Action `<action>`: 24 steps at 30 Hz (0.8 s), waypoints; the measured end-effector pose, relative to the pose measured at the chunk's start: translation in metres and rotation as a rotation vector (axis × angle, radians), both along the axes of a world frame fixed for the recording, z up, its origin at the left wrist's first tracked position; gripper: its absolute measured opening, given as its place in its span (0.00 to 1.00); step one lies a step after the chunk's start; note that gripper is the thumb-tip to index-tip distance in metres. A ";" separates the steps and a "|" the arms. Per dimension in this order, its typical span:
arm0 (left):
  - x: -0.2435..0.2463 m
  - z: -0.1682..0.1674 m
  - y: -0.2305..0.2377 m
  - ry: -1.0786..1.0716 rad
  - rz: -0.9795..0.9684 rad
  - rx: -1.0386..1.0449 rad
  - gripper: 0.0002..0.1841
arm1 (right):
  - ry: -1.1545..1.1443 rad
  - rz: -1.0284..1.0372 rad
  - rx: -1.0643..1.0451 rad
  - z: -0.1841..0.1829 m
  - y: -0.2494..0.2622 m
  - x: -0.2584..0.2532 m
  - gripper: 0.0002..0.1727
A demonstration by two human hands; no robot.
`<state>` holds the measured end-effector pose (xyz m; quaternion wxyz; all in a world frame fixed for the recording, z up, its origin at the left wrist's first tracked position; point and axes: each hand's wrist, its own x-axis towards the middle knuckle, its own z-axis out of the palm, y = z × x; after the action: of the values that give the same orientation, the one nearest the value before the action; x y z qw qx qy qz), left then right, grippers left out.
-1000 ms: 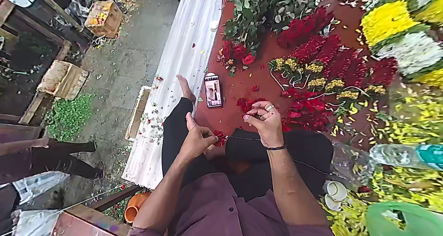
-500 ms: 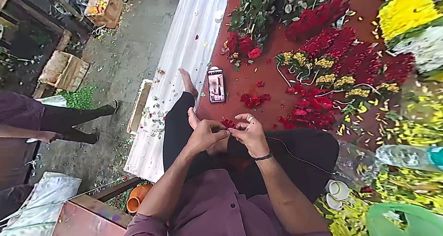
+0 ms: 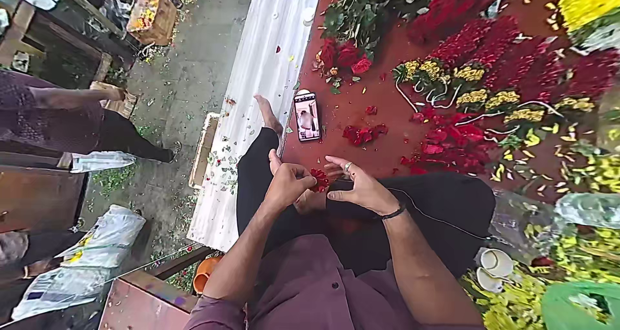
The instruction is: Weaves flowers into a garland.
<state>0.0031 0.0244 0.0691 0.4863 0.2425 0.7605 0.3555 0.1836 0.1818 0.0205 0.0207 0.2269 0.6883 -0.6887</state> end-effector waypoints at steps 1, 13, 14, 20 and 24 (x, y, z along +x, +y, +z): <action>-0.002 0.000 0.000 0.005 0.006 -0.005 0.08 | 0.012 -0.011 -0.024 -0.003 -0.001 0.000 0.48; -0.006 0.008 0.002 0.202 0.003 -0.117 0.11 | 0.257 -0.002 -0.015 0.024 -0.005 0.004 0.07; -0.004 0.017 0.004 0.266 -0.104 -0.167 0.11 | 0.290 -0.018 -0.012 0.027 -0.005 0.004 0.07; 0.009 0.078 0.028 -0.075 -0.735 0.261 0.07 | 0.412 -0.070 -0.208 0.022 0.009 0.005 0.05; 0.018 0.077 0.051 0.029 -0.331 0.422 0.06 | 0.385 -0.215 -0.478 -0.003 -0.008 0.016 0.07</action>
<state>0.0206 0.0751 0.1464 0.4656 0.4646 0.6264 0.4184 0.1997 0.1738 0.0177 -0.1300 0.1524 0.4708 -0.8592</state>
